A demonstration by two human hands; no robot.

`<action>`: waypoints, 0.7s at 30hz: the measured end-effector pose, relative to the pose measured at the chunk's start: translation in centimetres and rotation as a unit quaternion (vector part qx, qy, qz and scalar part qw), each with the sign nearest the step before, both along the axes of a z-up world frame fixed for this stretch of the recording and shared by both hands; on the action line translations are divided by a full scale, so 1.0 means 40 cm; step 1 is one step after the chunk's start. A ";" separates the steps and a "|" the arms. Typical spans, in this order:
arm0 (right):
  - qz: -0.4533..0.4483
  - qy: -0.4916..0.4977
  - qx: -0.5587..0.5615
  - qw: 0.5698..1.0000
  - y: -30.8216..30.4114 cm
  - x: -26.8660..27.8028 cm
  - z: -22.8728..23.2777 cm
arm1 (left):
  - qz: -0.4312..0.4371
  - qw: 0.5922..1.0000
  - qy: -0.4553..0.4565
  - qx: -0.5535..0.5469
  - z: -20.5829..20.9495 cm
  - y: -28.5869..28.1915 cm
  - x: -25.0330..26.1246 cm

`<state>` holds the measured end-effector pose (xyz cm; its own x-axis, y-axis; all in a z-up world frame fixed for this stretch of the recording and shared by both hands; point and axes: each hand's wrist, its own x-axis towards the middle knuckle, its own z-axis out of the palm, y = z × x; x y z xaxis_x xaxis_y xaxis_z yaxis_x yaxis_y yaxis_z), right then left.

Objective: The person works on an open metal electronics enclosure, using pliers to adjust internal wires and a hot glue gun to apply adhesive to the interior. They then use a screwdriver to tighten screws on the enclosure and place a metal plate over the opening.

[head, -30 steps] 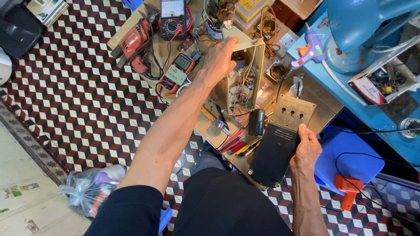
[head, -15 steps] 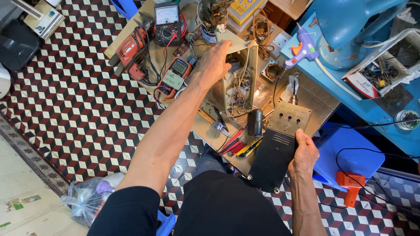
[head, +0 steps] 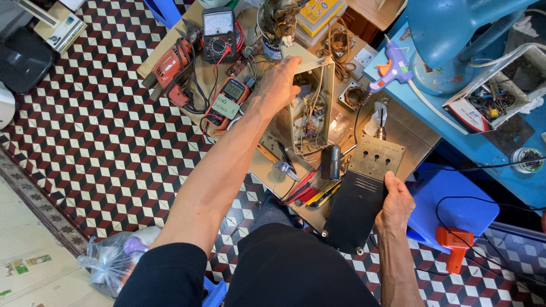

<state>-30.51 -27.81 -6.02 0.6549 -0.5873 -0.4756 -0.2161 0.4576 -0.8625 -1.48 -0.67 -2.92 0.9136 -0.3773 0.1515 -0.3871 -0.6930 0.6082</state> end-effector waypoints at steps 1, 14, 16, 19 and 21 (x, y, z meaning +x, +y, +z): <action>-0.001 0.010 -0.002 1.000 0.000 0.001 0.001 | 0.003 1.000 0.005 0.000 0.000 -0.002 0.002; 0.028 -0.010 0.002 1.000 -0.007 0.006 -0.043 | -0.018 1.000 -0.015 0.001 -0.032 -0.010 0.044; 0.030 -0.019 0.021 0.999 -0.004 -0.002 -0.052 | -0.026 0.999 -0.035 -0.017 -0.036 -0.024 0.065; 0.026 -0.023 0.033 0.999 0.001 -0.012 -0.053 | -0.028 0.999 -0.016 0.015 0.000 -0.035 0.106; 0.022 -0.024 0.055 0.998 0.008 -0.007 -0.049 | -0.023 0.998 0.026 0.048 0.055 -0.031 0.139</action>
